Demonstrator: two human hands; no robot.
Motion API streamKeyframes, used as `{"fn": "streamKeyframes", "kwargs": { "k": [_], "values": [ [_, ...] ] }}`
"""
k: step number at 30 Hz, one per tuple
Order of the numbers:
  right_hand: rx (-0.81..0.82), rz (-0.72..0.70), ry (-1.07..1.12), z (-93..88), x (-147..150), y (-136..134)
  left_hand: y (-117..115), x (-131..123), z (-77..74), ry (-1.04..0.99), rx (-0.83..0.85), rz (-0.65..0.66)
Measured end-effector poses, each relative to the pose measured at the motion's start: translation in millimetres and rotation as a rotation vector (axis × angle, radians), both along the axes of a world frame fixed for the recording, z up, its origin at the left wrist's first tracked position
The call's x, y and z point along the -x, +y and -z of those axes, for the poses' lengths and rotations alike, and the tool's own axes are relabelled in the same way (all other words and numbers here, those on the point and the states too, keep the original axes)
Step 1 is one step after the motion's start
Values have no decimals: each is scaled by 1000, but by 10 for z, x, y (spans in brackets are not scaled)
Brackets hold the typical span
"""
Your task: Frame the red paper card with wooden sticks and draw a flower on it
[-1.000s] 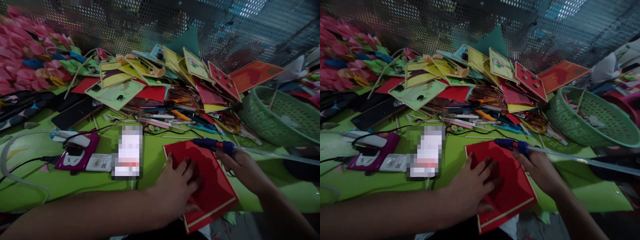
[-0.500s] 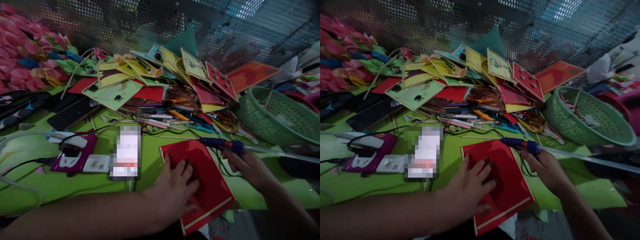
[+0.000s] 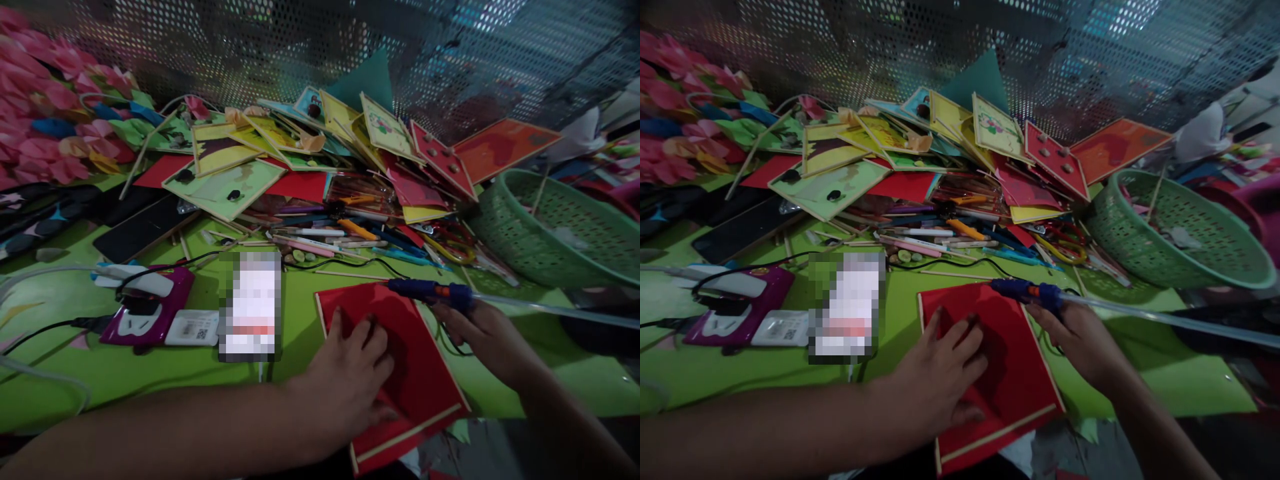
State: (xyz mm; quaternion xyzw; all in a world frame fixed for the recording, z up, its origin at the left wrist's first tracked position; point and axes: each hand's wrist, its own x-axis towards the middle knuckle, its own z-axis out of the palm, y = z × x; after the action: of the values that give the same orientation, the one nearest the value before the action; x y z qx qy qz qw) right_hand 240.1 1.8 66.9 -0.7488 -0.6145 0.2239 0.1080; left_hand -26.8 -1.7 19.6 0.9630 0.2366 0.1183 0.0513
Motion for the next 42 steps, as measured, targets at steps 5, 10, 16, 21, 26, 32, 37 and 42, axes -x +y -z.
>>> {"fn": "streamKeyframes", "kwargs": {
  "k": [5, 10, 16, 21, 26, 32, 37, 42],
  "values": [
    [-13, 5, -49, -7, -14, 0, -4, -3, 36, -18, -17, -9],
    [-40, 15, -84, -36, -58, -12, 0, -17, 25, 11, -1, 3],
    [-41, -20, -9, -42, 34, 13, 21, -6, -20, 38, -4, 11],
    [-72, -48, -29, -3, -1, 9, 20, -7, 0, 4, -2, 3],
    [-84, -7, -86, 14, -106, -29, 2, -22, 43, -3, -8, 2],
    [-38, -10, -32, 14, -51, -19, 5, -13, 5, 36, -1, 5],
    [-56, 45, -42, 24, -149, -36, 27, -12, 4, 26, -4, 11],
    [-52, 75, -40, 26, -235, -62, 25, -18, 29, 32, -14, 13]
  ]
}}
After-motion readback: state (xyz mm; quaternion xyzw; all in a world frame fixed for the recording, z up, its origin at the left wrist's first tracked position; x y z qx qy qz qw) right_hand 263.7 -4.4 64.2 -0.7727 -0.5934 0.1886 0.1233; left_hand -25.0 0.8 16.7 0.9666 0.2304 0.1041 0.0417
